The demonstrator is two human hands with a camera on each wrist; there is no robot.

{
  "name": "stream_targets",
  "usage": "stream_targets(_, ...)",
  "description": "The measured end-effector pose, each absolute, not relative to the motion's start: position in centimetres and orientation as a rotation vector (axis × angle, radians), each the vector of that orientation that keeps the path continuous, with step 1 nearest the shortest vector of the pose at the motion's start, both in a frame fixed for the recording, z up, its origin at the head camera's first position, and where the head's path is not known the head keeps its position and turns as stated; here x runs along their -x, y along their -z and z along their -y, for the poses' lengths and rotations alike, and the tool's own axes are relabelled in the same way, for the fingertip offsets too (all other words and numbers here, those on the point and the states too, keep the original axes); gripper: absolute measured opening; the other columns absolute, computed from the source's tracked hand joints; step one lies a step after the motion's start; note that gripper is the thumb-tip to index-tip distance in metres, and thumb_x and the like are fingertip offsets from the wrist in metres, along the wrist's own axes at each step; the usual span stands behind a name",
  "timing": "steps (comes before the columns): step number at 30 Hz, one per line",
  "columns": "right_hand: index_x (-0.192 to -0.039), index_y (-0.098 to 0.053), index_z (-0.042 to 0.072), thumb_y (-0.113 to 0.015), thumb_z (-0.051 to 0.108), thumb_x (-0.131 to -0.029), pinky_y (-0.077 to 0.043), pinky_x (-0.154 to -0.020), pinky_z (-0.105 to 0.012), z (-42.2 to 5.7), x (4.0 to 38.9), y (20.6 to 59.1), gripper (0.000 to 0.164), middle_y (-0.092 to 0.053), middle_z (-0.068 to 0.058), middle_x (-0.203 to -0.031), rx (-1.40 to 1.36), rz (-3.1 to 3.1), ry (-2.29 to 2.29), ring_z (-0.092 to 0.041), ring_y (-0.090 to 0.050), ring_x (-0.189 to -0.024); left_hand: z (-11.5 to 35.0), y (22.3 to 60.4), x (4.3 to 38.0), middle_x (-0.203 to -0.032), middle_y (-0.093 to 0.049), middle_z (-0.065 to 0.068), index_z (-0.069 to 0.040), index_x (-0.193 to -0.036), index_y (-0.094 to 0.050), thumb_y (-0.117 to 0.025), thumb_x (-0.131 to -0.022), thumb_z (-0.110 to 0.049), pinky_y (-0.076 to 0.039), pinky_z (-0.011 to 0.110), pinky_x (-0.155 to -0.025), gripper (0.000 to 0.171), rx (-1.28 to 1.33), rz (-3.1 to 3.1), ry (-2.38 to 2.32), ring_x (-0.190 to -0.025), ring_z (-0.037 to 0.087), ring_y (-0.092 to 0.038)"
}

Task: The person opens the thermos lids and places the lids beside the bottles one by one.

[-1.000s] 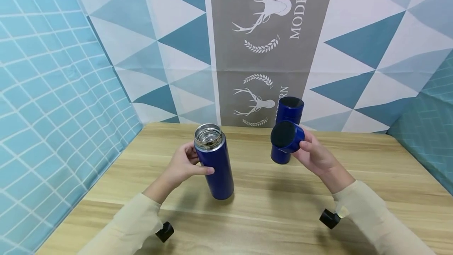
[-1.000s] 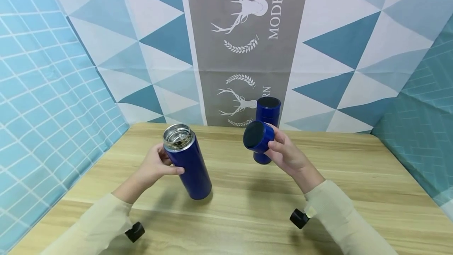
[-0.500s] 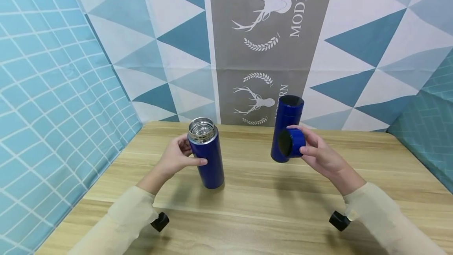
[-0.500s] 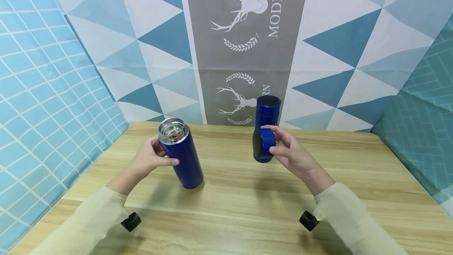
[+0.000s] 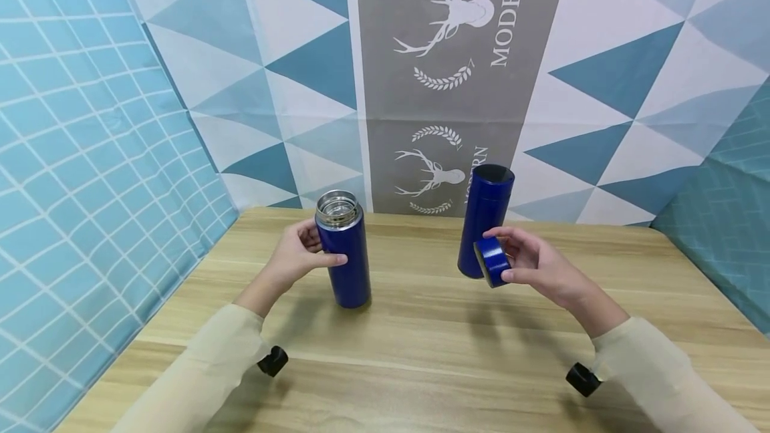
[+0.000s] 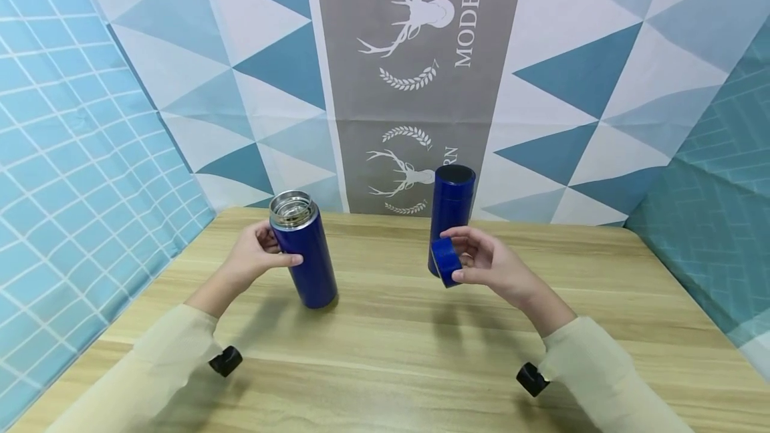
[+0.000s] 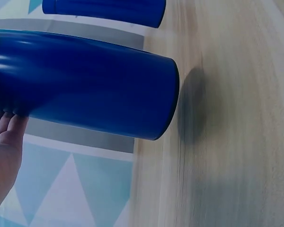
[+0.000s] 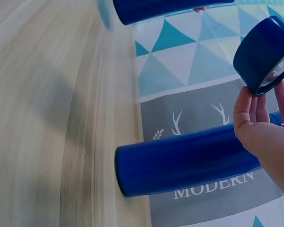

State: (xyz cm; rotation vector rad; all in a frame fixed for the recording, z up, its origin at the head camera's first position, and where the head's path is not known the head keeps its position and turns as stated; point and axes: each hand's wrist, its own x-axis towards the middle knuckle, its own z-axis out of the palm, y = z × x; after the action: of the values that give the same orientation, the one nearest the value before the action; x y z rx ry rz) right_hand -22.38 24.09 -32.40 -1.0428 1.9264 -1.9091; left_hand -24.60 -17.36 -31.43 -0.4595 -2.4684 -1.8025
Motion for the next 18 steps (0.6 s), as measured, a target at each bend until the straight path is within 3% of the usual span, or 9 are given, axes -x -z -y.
stream_targets(11,-0.134,-0.041,-0.005,-0.067,-0.002,-0.085,-0.049,-0.092,-0.013,-24.15,22.01,32.56,0.056,-0.054,0.012,-0.127,0.972,-2.309,1.694,-0.004,-0.058,-0.11,17.64,31.84,25.18,-0.114,-0.069,0.009,0.002,-0.13,-0.053,-0.082,-0.072,-0.009,-0.052,0.017,-0.086,0.065,0.429,2.482,1.798,-0.091,-0.002,-0.065)
stream_targets(16,-0.133,-0.043,-0.006,-0.069,0.0,-0.083,-0.049,-0.091,-0.012,-24.55,22.13,32.89,0.056,-0.054,0.012,-0.125,0.951,-2.419,1.625,-0.005,-0.058,-0.109,17.77,32.01,25.37,-0.117,-0.068,0.011,0.002,-0.131,-0.052,-0.082,-0.072,-0.009,-0.052,0.017,-0.086,0.067,0.431,2.481,1.803,-0.091,-0.003,-0.065)
stream_targets(18,-0.132,-0.045,-0.004,-0.071,0.001,-0.083,-0.049,-0.091,-0.013,-24.69,22.2,32.98,0.056,-0.055,0.006,-0.127,0.945,-2.469,1.587,-0.003,-0.058,-0.108,17.82,32.03,25.39,-0.118,-0.068,0.013,0.002,-0.132,-0.052,-0.081,-0.073,-0.009,-0.052,0.016,-0.086,0.067,0.43,2.484,1.803,-0.091,-0.003,-0.065)
